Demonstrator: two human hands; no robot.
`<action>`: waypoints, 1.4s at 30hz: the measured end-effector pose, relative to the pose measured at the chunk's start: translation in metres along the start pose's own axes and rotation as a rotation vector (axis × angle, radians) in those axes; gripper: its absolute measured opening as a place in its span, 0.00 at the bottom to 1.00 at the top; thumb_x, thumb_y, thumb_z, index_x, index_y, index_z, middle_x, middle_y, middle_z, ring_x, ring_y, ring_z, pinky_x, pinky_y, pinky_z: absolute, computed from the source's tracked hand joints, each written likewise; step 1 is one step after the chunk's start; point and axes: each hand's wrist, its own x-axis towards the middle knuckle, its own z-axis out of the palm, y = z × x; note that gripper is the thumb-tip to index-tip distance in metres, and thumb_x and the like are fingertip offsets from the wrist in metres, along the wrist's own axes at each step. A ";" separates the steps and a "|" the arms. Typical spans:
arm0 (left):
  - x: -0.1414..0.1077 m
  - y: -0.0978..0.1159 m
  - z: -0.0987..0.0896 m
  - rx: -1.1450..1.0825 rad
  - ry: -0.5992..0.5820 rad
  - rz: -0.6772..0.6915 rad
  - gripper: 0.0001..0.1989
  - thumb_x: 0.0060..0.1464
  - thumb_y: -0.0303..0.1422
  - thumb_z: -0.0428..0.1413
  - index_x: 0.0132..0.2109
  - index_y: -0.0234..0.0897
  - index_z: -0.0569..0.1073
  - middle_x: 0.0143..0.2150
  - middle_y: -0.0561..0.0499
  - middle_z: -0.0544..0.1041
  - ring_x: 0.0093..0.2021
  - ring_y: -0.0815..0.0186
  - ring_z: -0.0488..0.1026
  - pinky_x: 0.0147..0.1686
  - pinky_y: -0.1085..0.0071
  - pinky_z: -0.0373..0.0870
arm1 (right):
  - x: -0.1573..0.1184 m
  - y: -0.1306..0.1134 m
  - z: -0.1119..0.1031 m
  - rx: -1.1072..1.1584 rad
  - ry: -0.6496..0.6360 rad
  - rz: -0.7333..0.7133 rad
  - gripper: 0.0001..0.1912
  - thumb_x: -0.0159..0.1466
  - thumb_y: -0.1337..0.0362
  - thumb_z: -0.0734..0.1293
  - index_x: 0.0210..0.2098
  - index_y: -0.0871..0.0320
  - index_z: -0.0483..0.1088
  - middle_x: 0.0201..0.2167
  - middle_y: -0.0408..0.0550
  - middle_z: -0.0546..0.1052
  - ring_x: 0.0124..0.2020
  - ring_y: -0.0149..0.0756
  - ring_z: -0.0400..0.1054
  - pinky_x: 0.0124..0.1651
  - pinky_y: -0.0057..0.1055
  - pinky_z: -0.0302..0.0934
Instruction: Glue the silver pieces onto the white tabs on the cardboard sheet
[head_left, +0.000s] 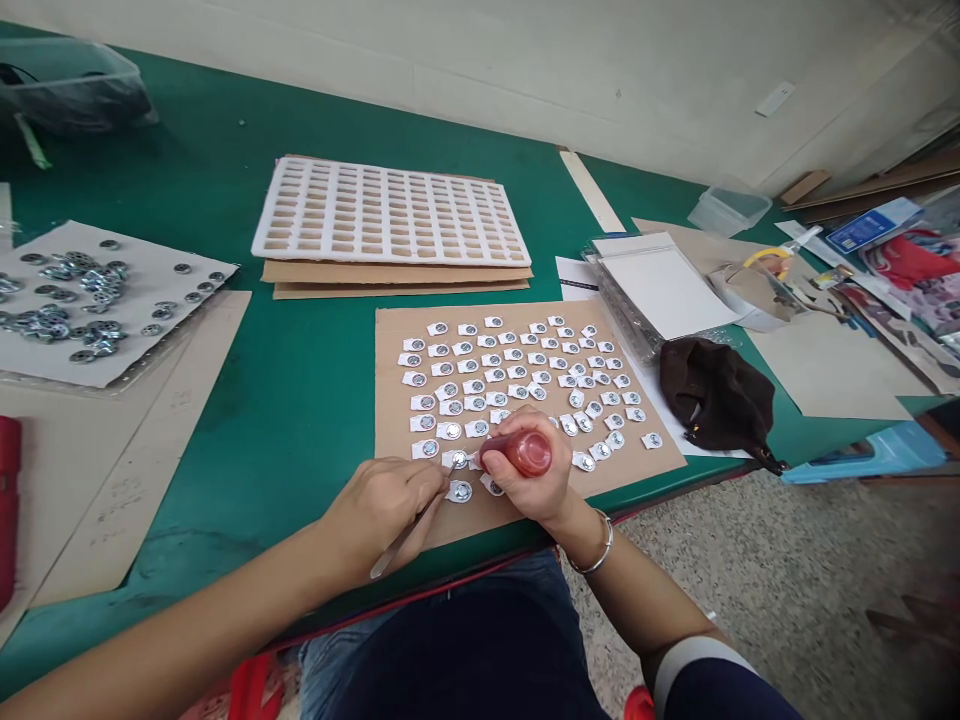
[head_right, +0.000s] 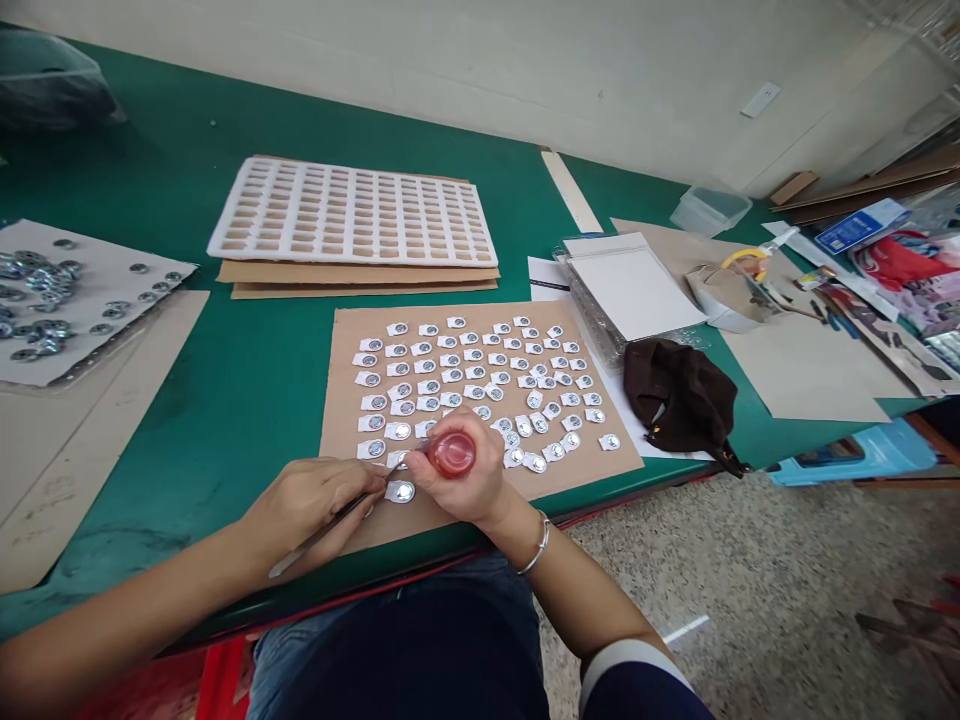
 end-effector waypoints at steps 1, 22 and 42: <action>0.000 0.000 0.000 -0.001 -0.003 -0.003 0.05 0.56 0.25 0.48 0.36 0.37 0.68 0.25 0.53 0.73 0.25 0.69 0.73 0.31 0.74 0.71 | 0.000 0.000 0.000 -0.004 0.006 0.003 0.12 0.53 0.63 0.70 0.35 0.55 0.65 0.28 0.44 0.71 0.29 0.34 0.68 0.32 0.35 0.65; -0.002 -0.004 -0.001 -0.077 -0.034 -0.048 0.04 0.56 0.27 0.49 0.36 0.37 0.69 0.27 0.52 0.75 0.27 0.68 0.74 0.30 0.74 0.70 | -0.001 -0.001 0.000 0.009 0.023 0.012 0.12 0.53 0.65 0.70 0.35 0.55 0.65 0.28 0.44 0.70 0.30 0.36 0.68 0.35 0.37 0.65; 0.003 -0.008 -0.009 -0.243 -0.143 -0.170 0.05 0.55 0.26 0.50 0.36 0.37 0.70 0.27 0.54 0.74 0.27 0.70 0.71 0.27 0.76 0.63 | -0.003 -0.001 0.000 0.036 -0.005 0.024 0.12 0.53 0.63 0.69 0.36 0.55 0.65 0.29 0.44 0.71 0.30 0.36 0.69 0.35 0.37 0.67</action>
